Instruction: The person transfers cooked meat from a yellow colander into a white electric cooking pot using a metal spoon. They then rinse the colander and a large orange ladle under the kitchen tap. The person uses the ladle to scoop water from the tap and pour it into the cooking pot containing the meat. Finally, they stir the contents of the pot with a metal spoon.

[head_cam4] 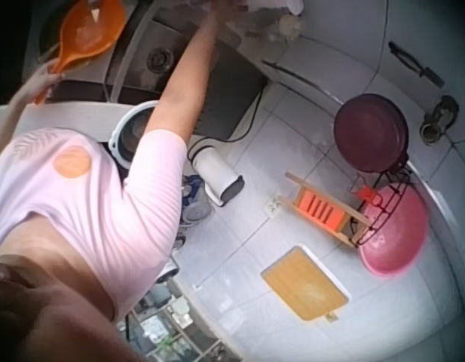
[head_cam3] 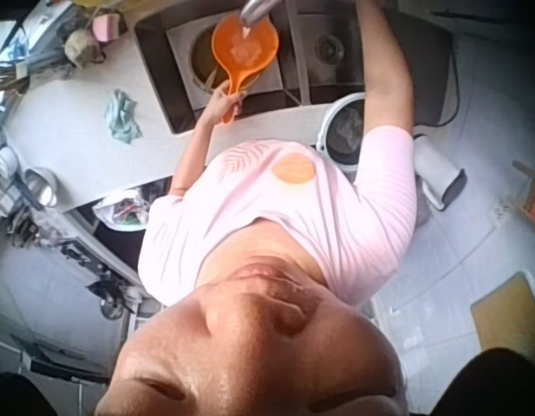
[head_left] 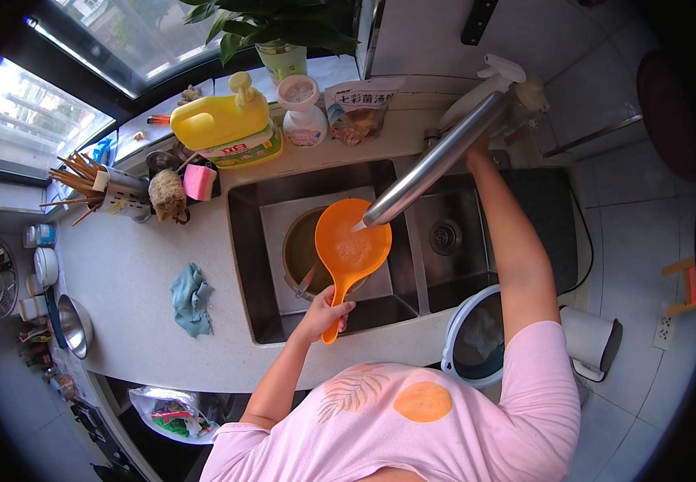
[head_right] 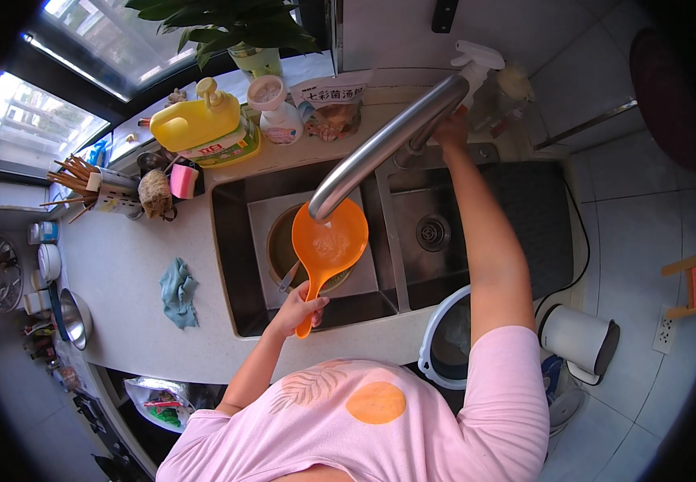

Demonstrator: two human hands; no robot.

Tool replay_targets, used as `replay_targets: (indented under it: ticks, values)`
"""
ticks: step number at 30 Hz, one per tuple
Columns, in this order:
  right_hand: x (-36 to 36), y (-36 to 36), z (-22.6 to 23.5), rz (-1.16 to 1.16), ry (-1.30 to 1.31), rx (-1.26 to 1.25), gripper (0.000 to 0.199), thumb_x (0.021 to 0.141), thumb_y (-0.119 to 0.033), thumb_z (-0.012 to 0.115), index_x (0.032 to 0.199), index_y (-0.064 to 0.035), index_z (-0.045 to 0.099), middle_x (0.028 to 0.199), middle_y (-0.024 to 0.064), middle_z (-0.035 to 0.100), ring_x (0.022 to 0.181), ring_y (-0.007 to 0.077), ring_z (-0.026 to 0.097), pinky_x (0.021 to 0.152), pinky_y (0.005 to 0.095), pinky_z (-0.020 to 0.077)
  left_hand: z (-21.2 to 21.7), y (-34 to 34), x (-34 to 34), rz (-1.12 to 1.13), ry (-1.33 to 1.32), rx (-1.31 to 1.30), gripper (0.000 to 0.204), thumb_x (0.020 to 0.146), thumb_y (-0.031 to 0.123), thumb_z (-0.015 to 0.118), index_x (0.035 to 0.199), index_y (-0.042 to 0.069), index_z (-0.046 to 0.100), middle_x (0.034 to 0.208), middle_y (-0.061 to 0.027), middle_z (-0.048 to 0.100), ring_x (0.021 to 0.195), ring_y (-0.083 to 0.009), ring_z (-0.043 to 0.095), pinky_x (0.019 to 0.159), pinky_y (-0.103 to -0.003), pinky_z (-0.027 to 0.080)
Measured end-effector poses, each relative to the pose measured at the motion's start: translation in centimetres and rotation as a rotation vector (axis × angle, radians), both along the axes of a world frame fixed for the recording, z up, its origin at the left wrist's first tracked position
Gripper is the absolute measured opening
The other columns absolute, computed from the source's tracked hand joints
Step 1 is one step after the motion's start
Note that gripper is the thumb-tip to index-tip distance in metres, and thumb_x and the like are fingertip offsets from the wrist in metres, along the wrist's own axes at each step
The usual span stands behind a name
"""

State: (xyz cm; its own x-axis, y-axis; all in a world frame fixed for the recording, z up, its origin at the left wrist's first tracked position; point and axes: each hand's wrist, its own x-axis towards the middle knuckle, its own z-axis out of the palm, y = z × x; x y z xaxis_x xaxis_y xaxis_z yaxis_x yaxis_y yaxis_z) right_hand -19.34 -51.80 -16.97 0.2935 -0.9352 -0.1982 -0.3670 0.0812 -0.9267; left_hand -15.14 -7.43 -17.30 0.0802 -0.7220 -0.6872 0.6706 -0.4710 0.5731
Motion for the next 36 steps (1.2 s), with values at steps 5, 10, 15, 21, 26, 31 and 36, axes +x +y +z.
replay_targets:
  ticks: [5,10,15,21,26,31,36]
  values:
    - [-0.7,-2.1,-3.0,0.027,-0.091,0.014,0.019,0.087,-0.022,0.051,0.095,-0.0074,0.060,0.088,0.0049,0.060,0.084,0.0151,0.057,0.074,0.0314,0.0447,-0.1,-0.1,0.1,0.003,0.007,-0.014,0.025,0.083,0.005,0.057,0.103,0.008,0.042,0.058,-0.0015,0.046,0.043,-0.0097,0.046,0.045,-0.021,0.042]
    - [-1.5,0.4,-2.0,0.189,-0.067,0.031,0.039,0.084,-0.019,0.054,0.120,-0.0046,0.048,0.107,0.0085,0.055,0.094,0.0182,0.056,0.081,0.0311,0.0430,-0.4,0.4,0.0,0.051,0.013,-0.013,0.025,0.082,0.005,0.059,0.101,0.005,0.044,0.060,-0.0009,0.048,0.044,-0.0097,0.048,0.044,-0.023,0.041]
    - [-6.4,4.4,1.5,-0.053,-0.401,0.324,0.023,0.087,-0.013,0.048,0.108,-0.0038,0.053,0.099,0.0095,0.058,0.088,0.0175,0.058,0.078,0.0301,0.0473,1.7,0.5,0.1,-0.029,-0.066,-0.026,0.024,0.082,0.006,0.059,0.101,0.005,0.043,0.059,-0.0009,0.049,0.044,-0.0097,0.048,0.045,-0.023,0.041]
    - [-12.5,21.5,12.9,0.515,-0.142,0.690,0.021,0.089,-0.015,0.052,0.100,0.0022,0.055,0.088,0.0135,0.063,0.081,0.0199,0.063,0.075,0.0283,0.0521,7.8,1.6,-0.7,-0.082,-0.153,-0.019,0.026,0.082,0.007,0.060,0.100,0.005,0.041,0.058,-0.0011,0.049,0.045,-0.0098,0.049,0.046,-0.023,0.042]
    - [-16.1,33.6,12.6,0.515,-0.324,1.003,0.037,0.091,-0.022,0.051,0.118,0.0022,0.046,0.112,0.0132,0.055,0.106,0.0207,0.055,0.089,0.0325,0.0462,13.9,2.1,-2.4,-0.240,-0.253,-0.083,0.028,0.083,0.010,0.061,0.102,0.003,0.042,0.060,-0.0017,0.050,0.046,-0.0101,0.051,0.046,-0.024,0.043]
    - [-17.7,38.7,14.8,0.510,-0.897,0.999,0.042,0.090,-0.030,0.052,0.121,-0.0033,0.042,0.115,0.0102,0.051,0.105,0.0188,0.053,0.089,0.0336,0.0447,20.0,1.7,-6.9,-0.418,-0.259,-0.230,0.024,0.082,0.006,0.058,0.101,0.001,0.044,0.057,-0.0025,0.049,0.041,-0.0103,0.048,0.040,-0.022,0.040]
    - [-23.7,42.3,18.5,0.267,-1.076,0.801,0.040,0.087,-0.033,0.057,0.113,-0.0053,0.046,0.109,0.0077,0.053,0.095,0.0151,0.056,0.081,0.0287,0.0467,23.4,2.1,-14.7,-0.655,-0.349,-0.306,0.016,0.080,0.005,0.056,0.092,-0.001,0.046,0.055,-0.0034,0.049,0.040,-0.0109,0.048,0.040,-0.022,0.040]
